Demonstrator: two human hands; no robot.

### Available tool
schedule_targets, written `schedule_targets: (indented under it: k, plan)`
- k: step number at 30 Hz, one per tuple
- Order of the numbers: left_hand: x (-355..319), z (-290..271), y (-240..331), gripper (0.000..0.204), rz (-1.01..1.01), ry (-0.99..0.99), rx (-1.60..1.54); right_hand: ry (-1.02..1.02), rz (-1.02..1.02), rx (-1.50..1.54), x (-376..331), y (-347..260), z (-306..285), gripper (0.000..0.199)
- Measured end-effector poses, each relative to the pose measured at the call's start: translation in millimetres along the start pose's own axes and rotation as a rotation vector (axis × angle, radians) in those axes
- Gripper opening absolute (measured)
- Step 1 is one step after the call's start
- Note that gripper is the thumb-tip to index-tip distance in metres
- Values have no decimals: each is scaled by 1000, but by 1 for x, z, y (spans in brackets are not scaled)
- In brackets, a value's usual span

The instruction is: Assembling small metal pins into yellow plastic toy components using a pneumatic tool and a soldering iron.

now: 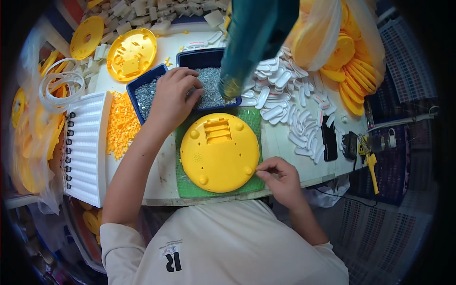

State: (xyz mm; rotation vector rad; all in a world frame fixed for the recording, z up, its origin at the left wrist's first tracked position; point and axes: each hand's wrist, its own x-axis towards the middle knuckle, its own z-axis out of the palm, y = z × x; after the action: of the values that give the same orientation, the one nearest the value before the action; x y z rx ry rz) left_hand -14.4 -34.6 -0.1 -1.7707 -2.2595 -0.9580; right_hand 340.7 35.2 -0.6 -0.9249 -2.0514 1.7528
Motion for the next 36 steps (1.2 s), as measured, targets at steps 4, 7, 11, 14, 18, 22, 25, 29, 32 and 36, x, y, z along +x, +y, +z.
schedule_targets:
  k: [4,7,11,14,18,22,25,29,32,36]
  plan:
    - [-12,-13,10,11,36,72,-54,-113,-192,-186,1,-11,9,15]
    - [-37,-23,28,10,-175,38,-284,-118,-242,-221,2,-7,12,16]
    - [-82,-33,46,9,-349,38,-386,-127,-293,-286,2,-5,12,17]
    - [-105,-41,61,9,-371,27,-418,-115,-238,-259,1,-6,13,18]
    - [-138,-44,78,15,-403,28,-492,-173,-257,-352,13,-21,0,18]
    - [-159,-38,97,19,-145,-38,-417,-65,-292,-310,38,-43,-20,16]
    - [-171,-28,106,21,-8,-50,-318,18,-491,-258,73,-66,-22,29]
    - [-179,-16,105,22,38,-19,-255,55,-730,16,116,-109,5,47]
    - [-181,-18,101,21,45,-12,-251,-284,-703,-49,144,-135,1,94]
    - [-174,-23,97,33,88,-51,-246,-398,-670,223,155,-147,6,105]
